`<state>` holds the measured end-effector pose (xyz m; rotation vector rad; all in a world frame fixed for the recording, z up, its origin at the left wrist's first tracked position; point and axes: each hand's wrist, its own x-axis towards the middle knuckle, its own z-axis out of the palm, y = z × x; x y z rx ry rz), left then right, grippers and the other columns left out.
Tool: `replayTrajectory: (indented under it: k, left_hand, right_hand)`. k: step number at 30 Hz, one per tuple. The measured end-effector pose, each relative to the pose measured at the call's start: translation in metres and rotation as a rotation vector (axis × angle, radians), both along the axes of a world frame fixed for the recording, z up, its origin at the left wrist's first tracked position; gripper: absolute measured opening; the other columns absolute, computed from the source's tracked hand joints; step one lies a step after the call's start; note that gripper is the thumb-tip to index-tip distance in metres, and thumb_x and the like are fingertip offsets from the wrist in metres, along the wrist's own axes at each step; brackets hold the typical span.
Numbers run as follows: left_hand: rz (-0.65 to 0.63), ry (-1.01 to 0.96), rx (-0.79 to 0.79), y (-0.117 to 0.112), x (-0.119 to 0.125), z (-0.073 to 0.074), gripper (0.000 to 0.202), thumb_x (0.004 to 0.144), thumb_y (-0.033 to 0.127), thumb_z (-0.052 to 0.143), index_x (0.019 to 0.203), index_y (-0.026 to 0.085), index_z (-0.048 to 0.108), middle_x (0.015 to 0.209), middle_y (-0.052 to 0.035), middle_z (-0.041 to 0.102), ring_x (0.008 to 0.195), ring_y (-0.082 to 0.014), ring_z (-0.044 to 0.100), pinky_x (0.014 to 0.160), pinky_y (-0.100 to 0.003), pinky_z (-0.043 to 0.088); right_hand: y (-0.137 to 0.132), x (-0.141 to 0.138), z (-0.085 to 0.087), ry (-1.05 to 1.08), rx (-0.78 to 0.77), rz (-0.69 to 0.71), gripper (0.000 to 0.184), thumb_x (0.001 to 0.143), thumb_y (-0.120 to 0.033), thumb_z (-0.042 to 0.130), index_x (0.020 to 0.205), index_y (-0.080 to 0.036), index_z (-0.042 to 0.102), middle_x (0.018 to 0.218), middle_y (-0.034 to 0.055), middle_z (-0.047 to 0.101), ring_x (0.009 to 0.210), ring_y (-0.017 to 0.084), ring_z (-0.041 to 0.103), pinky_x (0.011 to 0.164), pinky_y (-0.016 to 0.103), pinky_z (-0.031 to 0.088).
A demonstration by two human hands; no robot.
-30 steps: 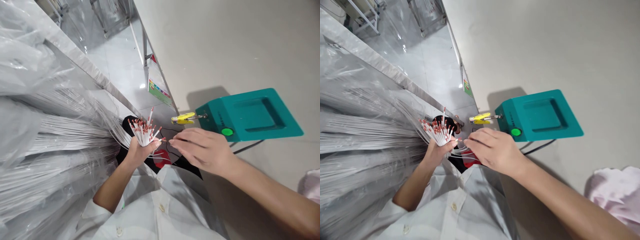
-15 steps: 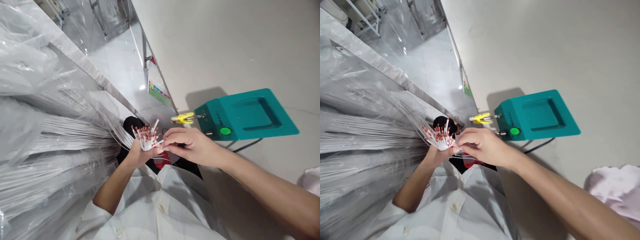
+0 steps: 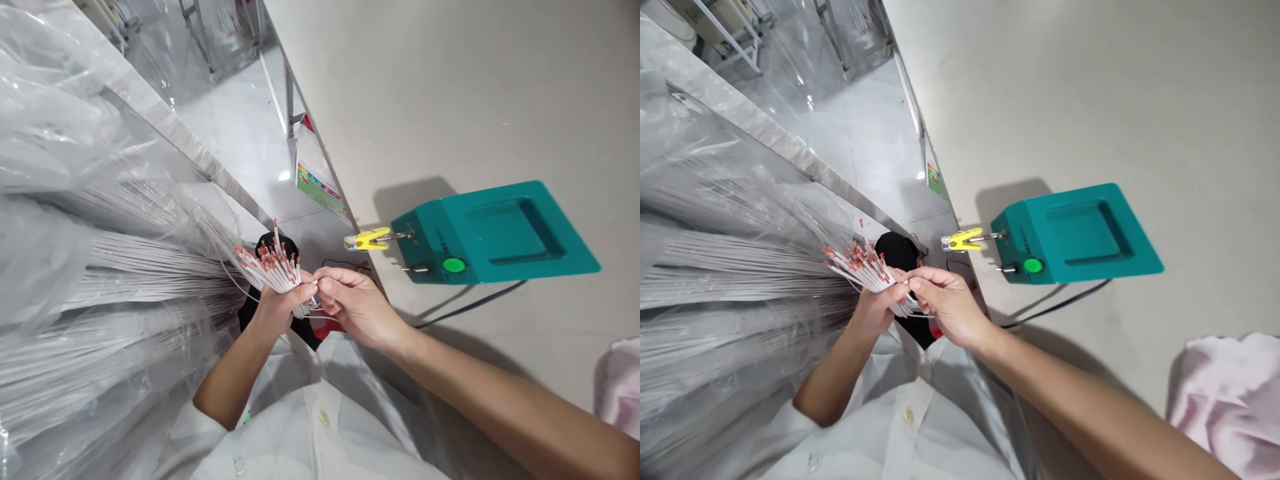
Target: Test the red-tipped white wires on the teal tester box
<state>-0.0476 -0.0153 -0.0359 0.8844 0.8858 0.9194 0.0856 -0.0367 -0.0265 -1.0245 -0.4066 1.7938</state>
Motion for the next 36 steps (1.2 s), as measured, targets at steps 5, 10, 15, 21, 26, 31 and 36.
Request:
replayTrajectory:
  k: [5,10,15,21,26,31,36]
  left_hand:
    - [0.010,0.005,-0.046,0.000,0.005,-0.001,0.018,0.065,0.033,0.069,0.067,0.016,0.064,0.054,0.0023,0.052,0.052,-0.0090,0.044,0.054,-0.024,0.035]
    - [0.017,0.020,-0.026,0.000,0.009,-0.003,0.016,0.068,0.031,0.067,0.064,0.016,0.061,0.053,0.0026,0.050,0.053,-0.0094,0.044,0.054,-0.025,0.034]
    - [0.055,0.143,0.014,-0.002,0.010,-0.007,0.017,0.069,0.032,0.066,0.068,0.016,0.063,0.050,0.0032,0.050,0.049,-0.0091,0.044,0.053,-0.024,0.035]
    - [-0.034,0.408,0.073,0.001,0.009,0.010,0.017,0.073,0.033,0.061,0.075,0.017,0.067,0.052,0.0027,0.051,0.052,-0.0107,0.046,0.055,-0.025,0.037]
    - [-0.030,0.523,0.162,0.001,0.016,0.025,0.014,0.075,0.028,0.058,0.065,0.019,0.063,0.052,0.0024,0.051,0.057,-0.0134,0.050,0.063,-0.027,0.040]
    - [-0.027,0.483,0.077,-0.002,0.025,0.029,0.017,0.072,0.023,0.057,0.056,0.018,0.055,0.051,0.0026,0.049,0.055,-0.0123,0.047,0.059,-0.026,0.039]
    - [-0.003,0.466,0.021,-0.004,0.029,0.026,0.015,0.072,0.023,0.057,0.059,0.015,0.057,0.053,0.0021,0.049,0.054,-0.0108,0.045,0.057,-0.025,0.038]
  right_hand:
    - [0.000,0.001,-0.001,-0.019,0.042,-0.029,0.019,0.065,-0.034,0.073,0.072,-0.017,0.068,0.044,-0.0069,0.044,0.043,0.004,0.033,0.044,0.020,0.023]
    - [0.001,0.001,-0.003,-0.115,0.103,-0.065,0.017,0.068,-0.034,0.070,0.073,-0.018,0.069,0.046,-0.0067,0.044,0.044,0.005,0.034,0.046,0.022,0.027]
    - [0.005,0.008,-0.003,-0.440,0.253,-0.121,0.009,0.071,-0.029,0.067,0.072,-0.021,0.069,0.069,-0.0017,0.060,0.052,0.007,0.046,0.050,0.024,0.037]
    - [0.005,0.022,0.000,-1.057,0.639,-0.063,0.014,0.081,-0.023,0.055,0.077,-0.019,0.067,0.073,0.0043,0.064,0.067,0.013,0.058,0.061,0.026,0.046]
    - [0.003,0.032,0.004,-1.690,1.043,0.032,0.018,0.083,-0.018,0.048,0.081,-0.017,0.065,0.079,0.0063,0.066,0.066,0.013,0.059,0.059,0.025,0.044]
    - [0.006,0.041,0.012,-1.957,1.262,0.214,0.018,0.082,-0.015,0.046,0.075,-0.015,0.063,0.073,0.0060,0.063,0.064,0.014,0.055,0.056,0.028,0.036]
    - [0.009,0.050,0.015,-2.027,1.424,0.356,0.017,0.083,-0.012,0.045,0.077,-0.015,0.061,0.068,0.0038,0.058,0.059,0.014,0.049,0.057,0.030,0.032]
